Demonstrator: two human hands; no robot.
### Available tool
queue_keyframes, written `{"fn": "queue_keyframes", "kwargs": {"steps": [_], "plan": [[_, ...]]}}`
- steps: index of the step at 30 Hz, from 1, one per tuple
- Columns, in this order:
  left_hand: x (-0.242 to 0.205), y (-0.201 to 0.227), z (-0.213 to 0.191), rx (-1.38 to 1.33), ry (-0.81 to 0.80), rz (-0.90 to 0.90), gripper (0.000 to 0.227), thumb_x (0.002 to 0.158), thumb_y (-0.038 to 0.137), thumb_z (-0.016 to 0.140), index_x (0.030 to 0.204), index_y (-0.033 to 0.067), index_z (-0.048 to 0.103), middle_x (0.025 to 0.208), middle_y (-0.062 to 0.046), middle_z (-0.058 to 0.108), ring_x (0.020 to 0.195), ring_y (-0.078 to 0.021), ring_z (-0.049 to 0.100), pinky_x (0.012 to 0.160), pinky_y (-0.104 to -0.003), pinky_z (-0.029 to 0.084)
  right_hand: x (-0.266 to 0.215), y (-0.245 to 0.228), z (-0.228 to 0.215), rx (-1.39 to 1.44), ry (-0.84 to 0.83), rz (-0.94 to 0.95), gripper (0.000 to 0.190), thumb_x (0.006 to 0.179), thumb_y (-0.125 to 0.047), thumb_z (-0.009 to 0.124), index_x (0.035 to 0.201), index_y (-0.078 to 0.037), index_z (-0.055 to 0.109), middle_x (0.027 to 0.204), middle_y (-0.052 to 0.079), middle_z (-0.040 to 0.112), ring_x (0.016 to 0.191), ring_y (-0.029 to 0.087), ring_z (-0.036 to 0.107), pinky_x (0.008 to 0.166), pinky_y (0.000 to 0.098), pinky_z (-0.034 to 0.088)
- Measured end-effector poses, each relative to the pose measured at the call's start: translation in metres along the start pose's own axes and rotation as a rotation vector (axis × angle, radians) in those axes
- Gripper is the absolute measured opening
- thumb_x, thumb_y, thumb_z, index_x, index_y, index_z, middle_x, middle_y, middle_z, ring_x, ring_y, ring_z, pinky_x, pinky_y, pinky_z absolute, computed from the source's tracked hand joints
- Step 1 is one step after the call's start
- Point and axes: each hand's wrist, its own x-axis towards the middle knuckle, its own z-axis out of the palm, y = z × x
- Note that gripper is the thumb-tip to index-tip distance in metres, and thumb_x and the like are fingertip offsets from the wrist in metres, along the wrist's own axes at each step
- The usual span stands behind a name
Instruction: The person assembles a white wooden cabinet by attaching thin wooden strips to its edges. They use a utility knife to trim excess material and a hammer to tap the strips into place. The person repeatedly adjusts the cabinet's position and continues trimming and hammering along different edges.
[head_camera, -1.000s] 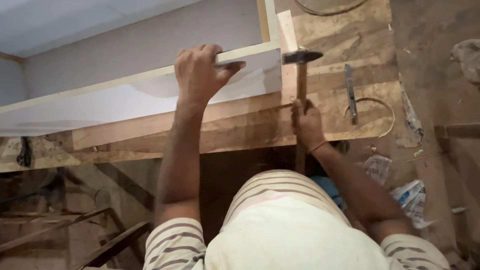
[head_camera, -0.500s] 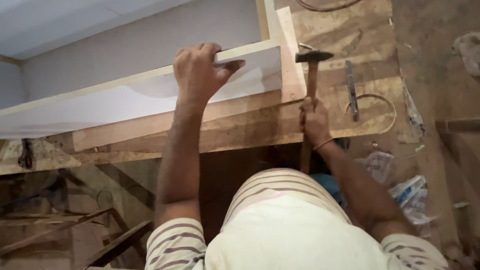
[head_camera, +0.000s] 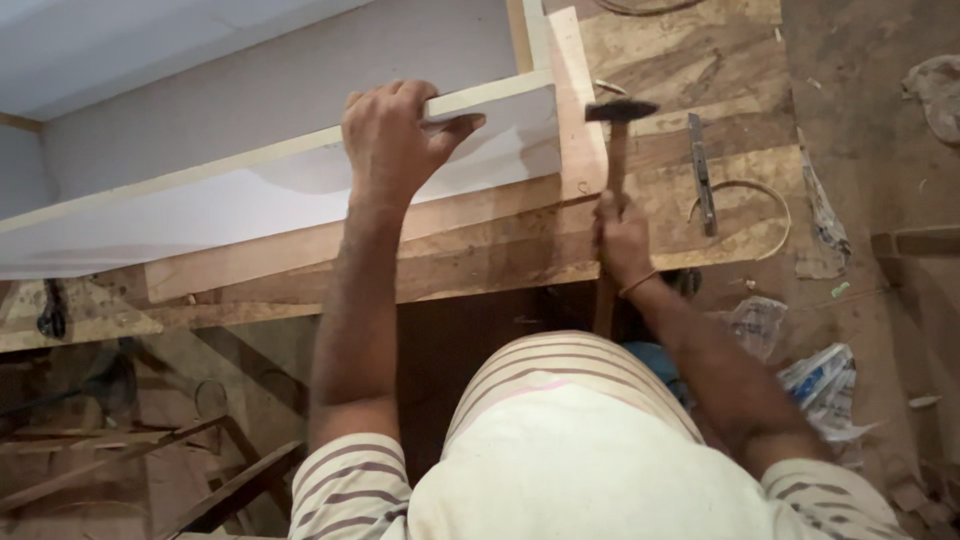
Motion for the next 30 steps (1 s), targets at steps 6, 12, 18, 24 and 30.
{"fn": "queue_keyframes", "kwargs": {"steps": [6, 12, 18, 24, 30], "plan": [[0.002, 0.001, -0.002, -0.014, 0.022, 0.004, 0.062, 0.076, 0.066, 0.091, 0.088, 0.0067, 0.078, 0.073, -0.004, 0.073, 0.061, -0.0186, 0.067, 0.072, -0.041, 0.048, 0.001, -0.006, -0.006, -0.338, -0.01, -0.093, 0.043, 0.108, -0.045, 0.058, 0.097, -0.004, 0.063, 0.066, -0.001, 0.055, 0.054, 0.011, 0.052, 0.048, 0.0294, 0.044], [0.004, 0.003, -0.003, 0.0, 0.0, 0.014, 0.062, 0.075, 0.067, 0.091, 0.087, 0.0064, 0.078, 0.07, -0.004, 0.073, 0.058, -0.019, 0.066, 0.07, -0.04, 0.048, -0.006, -0.029, 0.003, -0.307, -0.072, -0.061, 0.042, 0.108, -0.044, 0.058, 0.1, -0.004, 0.063, 0.069, -0.001, 0.056, 0.055, 0.01, 0.052, 0.048, 0.0287, 0.043], [0.001, -0.001, -0.001, -0.006, 0.017, -0.001, 0.062, 0.077, 0.067, 0.091, 0.089, 0.0072, 0.079, 0.07, -0.002, 0.073, 0.057, -0.0168, 0.064, 0.071, -0.039, 0.048, -0.012, -0.041, 0.008, -0.11, -0.094, -0.061, 0.035, 0.106, -0.04, 0.061, 0.1, -0.006, 0.057, 0.067, -0.003, 0.052, 0.053, 0.007, 0.048, 0.045, 0.0263, 0.041], [0.0, -0.004, 0.002, 0.005, 0.016, 0.012, 0.061, 0.077, 0.066, 0.092, 0.087, 0.008, 0.078, 0.074, -0.002, 0.074, 0.06, -0.0167, 0.065, 0.07, -0.04, 0.047, -0.006, -0.035, 0.008, 0.01, -0.146, -0.057, 0.032, 0.105, -0.039, 0.061, 0.102, -0.008, 0.054, 0.065, -0.003, 0.05, 0.05, 0.008, 0.048, 0.044, 0.027, 0.04], [0.001, -0.003, 0.002, -0.031, 0.033, 0.014, 0.059, 0.076, 0.063, 0.095, 0.087, 0.0074, 0.077, 0.072, -0.004, 0.073, 0.059, -0.0188, 0.065, 0.072, -0.041, 0.047, 0.006, -0.005, -0.02, -0.013, -0.057, 0.035, 0.042, 0.108, -0.047, 0.052, 0.097, -0.007, 0.056, 0.059, 0.0, 0.048, 0.044, 0.01, 0.043, 0.04, 0.0289, 0.037]]}}
